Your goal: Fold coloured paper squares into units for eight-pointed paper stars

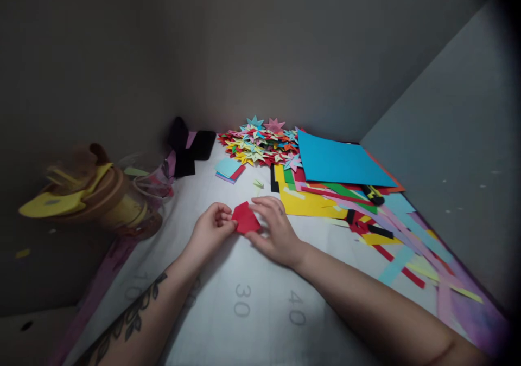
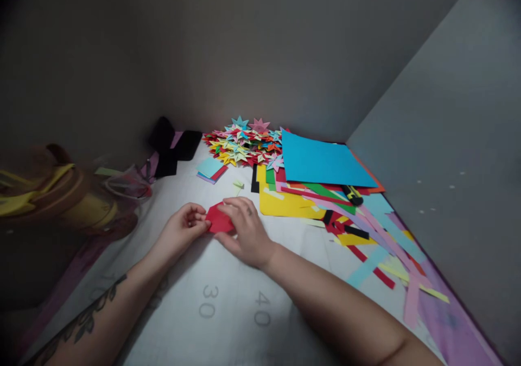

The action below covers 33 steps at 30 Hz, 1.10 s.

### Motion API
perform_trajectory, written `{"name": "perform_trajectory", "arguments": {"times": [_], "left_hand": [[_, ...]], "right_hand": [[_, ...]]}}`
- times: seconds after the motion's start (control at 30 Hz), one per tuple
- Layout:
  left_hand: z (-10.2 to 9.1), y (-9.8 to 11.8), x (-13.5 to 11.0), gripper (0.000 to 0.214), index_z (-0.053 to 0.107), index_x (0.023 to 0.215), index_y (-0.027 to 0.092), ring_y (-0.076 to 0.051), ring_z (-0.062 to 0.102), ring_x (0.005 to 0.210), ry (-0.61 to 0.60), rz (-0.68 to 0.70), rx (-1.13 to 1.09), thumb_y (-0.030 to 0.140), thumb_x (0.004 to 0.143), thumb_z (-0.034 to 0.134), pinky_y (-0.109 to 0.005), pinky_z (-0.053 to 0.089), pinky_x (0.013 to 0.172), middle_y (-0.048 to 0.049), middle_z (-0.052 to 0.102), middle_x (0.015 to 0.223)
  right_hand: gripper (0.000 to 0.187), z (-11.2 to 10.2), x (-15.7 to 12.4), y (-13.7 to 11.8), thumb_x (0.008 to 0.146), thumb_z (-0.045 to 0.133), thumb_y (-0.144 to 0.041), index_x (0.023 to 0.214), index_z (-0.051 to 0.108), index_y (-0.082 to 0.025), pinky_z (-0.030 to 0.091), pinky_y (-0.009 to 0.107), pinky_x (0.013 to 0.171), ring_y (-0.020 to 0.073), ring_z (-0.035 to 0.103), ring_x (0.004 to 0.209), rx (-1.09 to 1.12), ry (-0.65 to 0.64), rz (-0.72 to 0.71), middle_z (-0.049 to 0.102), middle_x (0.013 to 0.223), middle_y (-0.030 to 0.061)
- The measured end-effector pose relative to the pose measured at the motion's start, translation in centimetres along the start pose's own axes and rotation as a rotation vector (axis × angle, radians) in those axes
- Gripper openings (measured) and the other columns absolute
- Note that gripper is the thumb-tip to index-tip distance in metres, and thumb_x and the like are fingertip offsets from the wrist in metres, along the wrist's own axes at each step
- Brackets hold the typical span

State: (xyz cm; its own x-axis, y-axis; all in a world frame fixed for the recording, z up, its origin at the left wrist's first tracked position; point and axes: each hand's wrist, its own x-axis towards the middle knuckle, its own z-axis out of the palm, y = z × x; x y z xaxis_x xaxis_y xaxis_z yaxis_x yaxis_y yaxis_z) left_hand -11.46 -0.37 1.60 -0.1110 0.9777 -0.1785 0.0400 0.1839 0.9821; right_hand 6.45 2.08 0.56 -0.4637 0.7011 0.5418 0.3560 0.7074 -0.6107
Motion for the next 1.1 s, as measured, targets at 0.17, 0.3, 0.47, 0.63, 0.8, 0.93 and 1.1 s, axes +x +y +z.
{"name": "perform_trajectory", "arguments": {"times": [0.17,0.3,0.47,0.63,0.8,0.93,1.1], "left_hand": [[0.2,-0.4,-0.1,0.041,0.049,0.095,0.018,-0.011,0.060,0.065,0.074,-0.011,-0.102,0.021,0.060,0.070,-0.024,0.048,0.062,-0.0013,0.062,0.087],[0.5,-0.7,-0.5,0.041,0.051,0.098,0.017,-0.011,0.059,0.063,0.089,0.017,0.032,0.019,0.061,0.067,-0.026,0.049,0.063,-0.0051,0.063,0.097],[-0.4,-1.0,-1.4,0.027,0.062,0.100,0.018,-0.017,0.061,0.084,0.063,0.355,0.575,0.011,0.076,0.050,-0.034,0.049,0.080,-0.0072,0.065,0.100],[-1.0,-1.4,-1.6,0.042,0.068,0.103,0.025,-0.022,0.058,0.102,-0.189,0.719,0.883,0.001,0.078,0.045,-0.039,0.047,0.087,-0.0076,0.066,0.110],[-0.9,-1.5,-1.3,0.037,0.064,0.112,0.026,-0.024,0.060,0.104,-0.366,0.810,1.002,0.008,0.082,0.050,-0.040,0.048,0.085,-0.0073,0.069,0.108],[-0.7,-0.7,-1.6,0.029,0.067,0.105,0.023,-0.025,0.062,0.100,-0.401,0.831,1.095,0.011,0.084,0.050,-0.038,0.050,0.080,-0.0073,0.070,0.105],[-0.4,-0.3,-2.0,0.026,0.068,0.096,0.022,-0.024,0.063,0.097,-0.393,0.779,1.031,0.011,0.083,0.048,-0.035,0.050,0.080,-0.0073,0.070,0.098]], "right_hand": [[0.022,-0.4,0.1,-0.7,0.088,0.053,-0.020,0.107,0.062,-0.024,0.037,0.042,0.085,0.0253,0.047,0.106,-0.368,-0.202,-0.250,0.061,0.114,0.0084],[0.020,0.0,0.0,0.0,0.093,0.047,-0.019,0.092,0.067,-0.023,0.036,0.038,0.078,0.0210,0.051,0.095,-0.412,-0.194,-0.265,0.067,0.097,0.0050],[0.016,-0.7,-0.1,2.0,0.090,0.053,-0.020,0.094,0.067,-0.023,0.038,0.035,0.073,0.0190,0.057,0.087,-0.309,-0.259,-0.319,0.071,0.092,0.0037],[0.016,-1.6,0.5,4.0,0.090,0.053,-0.023,0.092,0.068,-0.024,0.043,0.032,0.074,0.0167,0.064,0.090,-0.139,-0.332,-0.318,0.071,0.095,0.0053],[0.016,-2.0,1.1,5.3,0.089,0.052,-0.022,0.088,0.068,-0.024,0.047,0.033,0.080,0.0171,0.065,0.097,-0.013,-0.375,-0.313,0.072,0.094,0.0046],[0.018,-2.2,1.4,5.5,0.089,0.050,-0.020,0.085,0.068,-0.023,0.049,0.035,0.083,0.0179,0.064,0.097,0.018,-0.394,-0.296,0.072,0.094,0.0043],[0.016,-2.3,1.8,4.8,0.087,0.051,-0.018,0.083,0.067,-0.022,0.049,0.036,0.084,0.0189,0.060,0.093,0.020,-0.384,-0.200,0.070,0.093,0.0044]]}}
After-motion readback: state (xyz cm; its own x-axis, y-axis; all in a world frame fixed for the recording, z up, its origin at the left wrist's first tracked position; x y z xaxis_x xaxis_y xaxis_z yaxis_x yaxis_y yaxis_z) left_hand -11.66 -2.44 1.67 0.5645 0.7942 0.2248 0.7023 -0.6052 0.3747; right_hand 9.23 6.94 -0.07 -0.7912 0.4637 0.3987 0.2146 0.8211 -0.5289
